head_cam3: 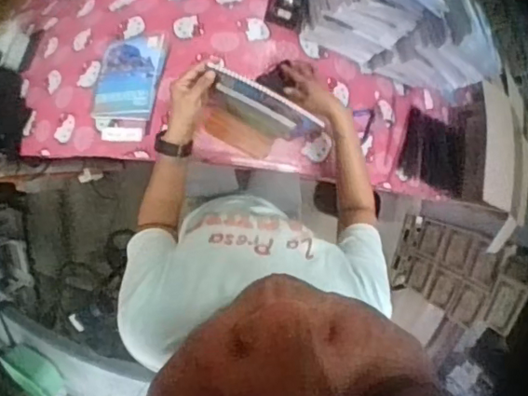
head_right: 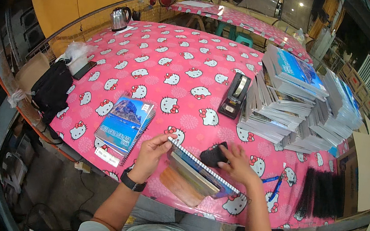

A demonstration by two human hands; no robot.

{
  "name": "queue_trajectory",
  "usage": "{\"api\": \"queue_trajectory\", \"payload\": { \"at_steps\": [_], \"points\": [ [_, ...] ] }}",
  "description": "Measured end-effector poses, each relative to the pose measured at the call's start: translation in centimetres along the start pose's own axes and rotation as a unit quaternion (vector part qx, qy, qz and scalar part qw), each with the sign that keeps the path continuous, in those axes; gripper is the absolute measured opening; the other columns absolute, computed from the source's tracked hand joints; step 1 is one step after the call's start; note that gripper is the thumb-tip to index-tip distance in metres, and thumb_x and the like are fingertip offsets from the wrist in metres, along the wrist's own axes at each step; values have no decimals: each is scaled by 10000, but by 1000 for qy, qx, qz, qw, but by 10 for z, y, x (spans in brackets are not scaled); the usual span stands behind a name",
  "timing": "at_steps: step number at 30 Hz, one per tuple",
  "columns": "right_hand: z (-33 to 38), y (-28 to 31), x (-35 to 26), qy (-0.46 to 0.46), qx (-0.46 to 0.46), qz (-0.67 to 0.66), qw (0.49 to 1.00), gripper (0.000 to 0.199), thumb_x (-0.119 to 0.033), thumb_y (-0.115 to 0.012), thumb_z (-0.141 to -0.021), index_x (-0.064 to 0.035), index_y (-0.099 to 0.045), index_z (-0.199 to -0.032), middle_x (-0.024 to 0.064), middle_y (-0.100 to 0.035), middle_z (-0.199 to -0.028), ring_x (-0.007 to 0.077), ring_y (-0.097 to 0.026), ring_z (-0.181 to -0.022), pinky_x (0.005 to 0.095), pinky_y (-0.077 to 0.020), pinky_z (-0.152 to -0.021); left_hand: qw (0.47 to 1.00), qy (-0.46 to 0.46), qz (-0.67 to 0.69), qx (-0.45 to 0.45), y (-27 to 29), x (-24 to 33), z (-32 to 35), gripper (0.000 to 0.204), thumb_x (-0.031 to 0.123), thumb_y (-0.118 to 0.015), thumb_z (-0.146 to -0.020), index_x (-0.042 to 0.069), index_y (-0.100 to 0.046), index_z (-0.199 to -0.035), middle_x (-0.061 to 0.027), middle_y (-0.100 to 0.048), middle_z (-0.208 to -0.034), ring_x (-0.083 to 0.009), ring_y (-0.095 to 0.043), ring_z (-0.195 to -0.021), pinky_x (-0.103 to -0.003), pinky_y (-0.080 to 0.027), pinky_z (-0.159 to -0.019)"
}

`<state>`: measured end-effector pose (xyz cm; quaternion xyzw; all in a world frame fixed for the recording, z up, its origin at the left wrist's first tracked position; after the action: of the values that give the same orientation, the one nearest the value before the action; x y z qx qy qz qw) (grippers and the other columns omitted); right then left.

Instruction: The person binds notebooks by manually threading spiral coils through the pre-punched holes of notebook covers and pages on a table.

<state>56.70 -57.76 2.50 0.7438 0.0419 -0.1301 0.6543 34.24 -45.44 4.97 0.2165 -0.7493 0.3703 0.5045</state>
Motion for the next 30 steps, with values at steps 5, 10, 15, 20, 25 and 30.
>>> {"api": "queue_trajectory", "payload": {
  "at_steps": [5, 10, 15, 20, 25, 30],
  "points": [
    [28, 137, -129, 94, 98, -203, 970, 452, -82, -700, -730, -49, -542, -1153, 178, -499, -1249, 328, -496, -1129, 402, -397, -944, 979, -76, -157, -110, -41, 44, 3, 240, 30, -589, -861, -26, -613, -1093, -58, -605, -995, -115, -556, -930, -245, -441, -815],
    [35, 125, -139, 34, 232, -214, 948, 352, -5, -700, -715, -23, -589, -1048, 146, -608, -991, 275, -600, -833, 332, -488, -672, 993, -60, 20, -98, -76, 48, 11, 226, 16, -662, -812, -2, -636, -1036, -53, -649, -951, -94, -600, -824, -228, -480, -756],
    [39, 126, -144, 52, 278, -226, 932, 256, -20, -648, -777, -19, -600, -1028, 138, -621, -878, 272, -591, -739, 351, -468, -629, 995, -46, 22, -91, -73, 45, 13, 196, 1, -669, -801, -4, -640, -995, -62, -647, -953, -96, -602, -843, -233, -486, -764],
    [33, 126, -153, 73, 272, -227, 932, 234, -25, -651, -770, -21, -602, -998, 122, -600, -852, 268, -571, -738, 340, -457, -627, 988, -124, -16, -87, -66, 55, 16, 189, -39, -665, -782, -8, -648, -968, -83, -625, -946, -131, -599, -876, -255, -485, -773],
    [30, 131, -155, 65, 231, -229, 943, 225, -71, -731, -702, -23, -593, -873, 88, -552, -769, 227, -548, -670, 307, -441, -571, 981, -140, -61, -123, -72, 59, 21, 162, -35, -655, -790, 7, -647, -946, -77, -626, -954, -128, -601, -887, -254, -489, -772],
    [23, 139, -166, 130, 200, -174, 956, 202, -87, -745, -696, -27, -578, -791, 69, -490, -708, 199, -519, -604, 295, -417, -519, 982, -140, -29, -127, -69, 59, 25, 131, -5, -664, -798, 10, -639, -925, -71, -633, -934, -119, -613, -857, -242, -501, -735]
  ]
}}
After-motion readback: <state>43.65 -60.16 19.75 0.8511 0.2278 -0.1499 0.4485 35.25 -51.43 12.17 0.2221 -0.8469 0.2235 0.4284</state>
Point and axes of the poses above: each hand's wrist, its own z-axis away from the middle knuckle, its own y-axis out of the back of the hand, x = y × z, the point moved 7 cm from there along -z, towards the middle knuckle
